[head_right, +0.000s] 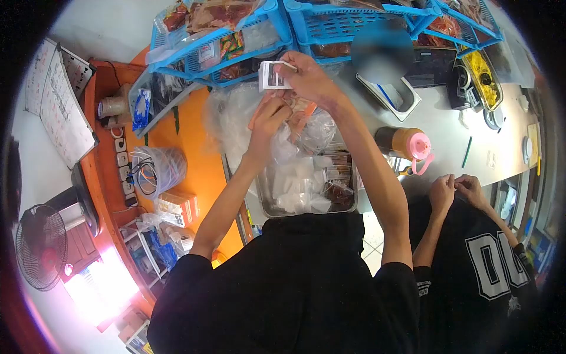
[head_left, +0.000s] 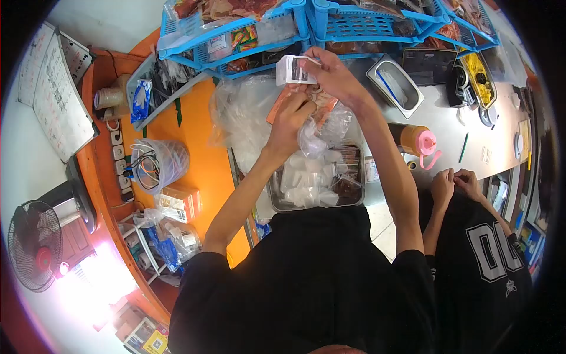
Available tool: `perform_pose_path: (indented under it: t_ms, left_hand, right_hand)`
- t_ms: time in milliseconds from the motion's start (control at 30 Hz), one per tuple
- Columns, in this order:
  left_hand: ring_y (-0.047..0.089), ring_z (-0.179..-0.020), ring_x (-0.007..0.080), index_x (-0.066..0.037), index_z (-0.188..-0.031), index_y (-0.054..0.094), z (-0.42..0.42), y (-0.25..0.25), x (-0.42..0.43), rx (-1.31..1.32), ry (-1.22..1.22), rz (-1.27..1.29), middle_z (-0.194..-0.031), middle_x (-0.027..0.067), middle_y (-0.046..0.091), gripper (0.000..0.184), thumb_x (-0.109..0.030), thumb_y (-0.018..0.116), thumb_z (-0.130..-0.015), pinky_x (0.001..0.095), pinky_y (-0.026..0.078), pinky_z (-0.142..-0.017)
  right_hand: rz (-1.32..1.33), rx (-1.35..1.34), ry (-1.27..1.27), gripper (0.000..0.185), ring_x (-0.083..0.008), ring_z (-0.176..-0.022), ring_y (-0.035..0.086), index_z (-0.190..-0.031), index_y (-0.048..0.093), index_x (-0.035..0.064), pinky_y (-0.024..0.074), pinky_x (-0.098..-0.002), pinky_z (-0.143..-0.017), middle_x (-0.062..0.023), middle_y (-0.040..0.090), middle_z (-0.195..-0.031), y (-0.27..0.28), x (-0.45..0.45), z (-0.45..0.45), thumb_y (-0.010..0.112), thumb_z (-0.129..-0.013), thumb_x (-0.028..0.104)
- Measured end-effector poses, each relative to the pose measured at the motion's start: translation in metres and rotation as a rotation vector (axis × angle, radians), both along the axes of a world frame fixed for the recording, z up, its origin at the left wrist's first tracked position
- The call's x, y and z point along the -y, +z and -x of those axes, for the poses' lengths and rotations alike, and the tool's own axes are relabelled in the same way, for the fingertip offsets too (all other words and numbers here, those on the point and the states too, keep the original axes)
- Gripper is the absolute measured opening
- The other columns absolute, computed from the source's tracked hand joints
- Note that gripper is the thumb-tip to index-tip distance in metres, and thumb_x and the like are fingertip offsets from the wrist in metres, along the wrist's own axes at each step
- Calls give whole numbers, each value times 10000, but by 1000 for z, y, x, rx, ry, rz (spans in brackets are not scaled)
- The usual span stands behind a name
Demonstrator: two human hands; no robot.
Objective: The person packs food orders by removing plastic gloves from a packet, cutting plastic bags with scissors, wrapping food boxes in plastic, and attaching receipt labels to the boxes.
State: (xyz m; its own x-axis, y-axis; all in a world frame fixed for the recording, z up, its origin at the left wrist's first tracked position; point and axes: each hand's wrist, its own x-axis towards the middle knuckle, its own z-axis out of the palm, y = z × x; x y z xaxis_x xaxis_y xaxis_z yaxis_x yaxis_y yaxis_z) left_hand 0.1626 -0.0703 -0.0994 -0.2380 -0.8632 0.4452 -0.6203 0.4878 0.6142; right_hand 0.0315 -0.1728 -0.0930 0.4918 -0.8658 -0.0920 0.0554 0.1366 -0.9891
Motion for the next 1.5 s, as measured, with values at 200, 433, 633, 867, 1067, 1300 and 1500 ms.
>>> perform_pose_path:
  t_ms: [200, 433, 633, 867, 1067, 1300, 1500]
  left_hand:
    - [571, -943, 327, -17, -912, 629, -5, -11, 2, 88, -56, -93, -990, 121, 606, 382, -70, 777, -564, 418, 438, -853]
    - [582, -957, 321, -17, -903, 655, -4, -14, 10, 39, -97, -177, -933, 122, 633, 366, -67, 769, -559, 412, 429, -867]
    - [592, -771, 321, -2, -770, 631, -22, -9, 12, 19, -111, -269, -771, 125, 609, 141, -102, 728, -747, 413, 447, -751]
    - [498, -685, 258, 7, -706, 552, -11, -10, 13, -159, 46, -155, -778, 96, 496, 247, -111, 735, -821, 357, 418, -614]
    - [510, -760, 174, -18, -911, 540, -5, -3, 20, -381, 132, -156, -886, 78, 506, 222, -190, 679, -907, 325, 440, -660]
    - [552, -923, 130, -15, -1164, 492, -27, 3, 38, -871, -19, -569, -1049, 63, 567, 527, -497, 319, -1044, 303, 476, -784]
    - [541, -1058, 180, -30, -1249, 504, -35, 4, 28, -306, -3, -394, -1010, 65, 601, 407, -223, 659, -926, 327, 463, -884]
  right_hand:
    - [-116, 178, -147, 153, -50, -644, 585, -988, 573, 26, 468, -220, -495, -24, 654, -809, -19, -2, -10, 589, -979, 178]
    - [-109, 375, -335, 134, -57, -655, 595, -1020, 565, 43, 488, -212, -520, -42, 671, -848, -29, -13, -13, 579, -989, 173]
    - [-95, 608, -400, 132, -85, -690, 620, -1030, 568, 33, 519, -238, -571, -39, 673, -867, -7, 2, 26, 579, -986, 157]
    - [454, -504, -704, 179, -265, -716, 641, -1036, 594, 19, 508, -366, -691, -116, 676, -814, -5, -28, 77, 628, -921, 151]
    - [759, -626, -447, 763, -346, -1234, 453, -1434, 405, 112, 334, -495, -1057, -182, 462, -1374, 6, -63, 77, 766, -763, 143]
    - [847, -608, -119, 464, -301, -1112, 523, -1216, 598, 52, 337, -489, -1010, -100, 626, -1134, -1, -42, 27, 759, -810, 209]
    - [210, 159, -171, 214, -79, -778, 542, -1028, 633, 45, 423, -278, -779, 3, 623, -857, -8, -34, 17, 655, -933, 235]
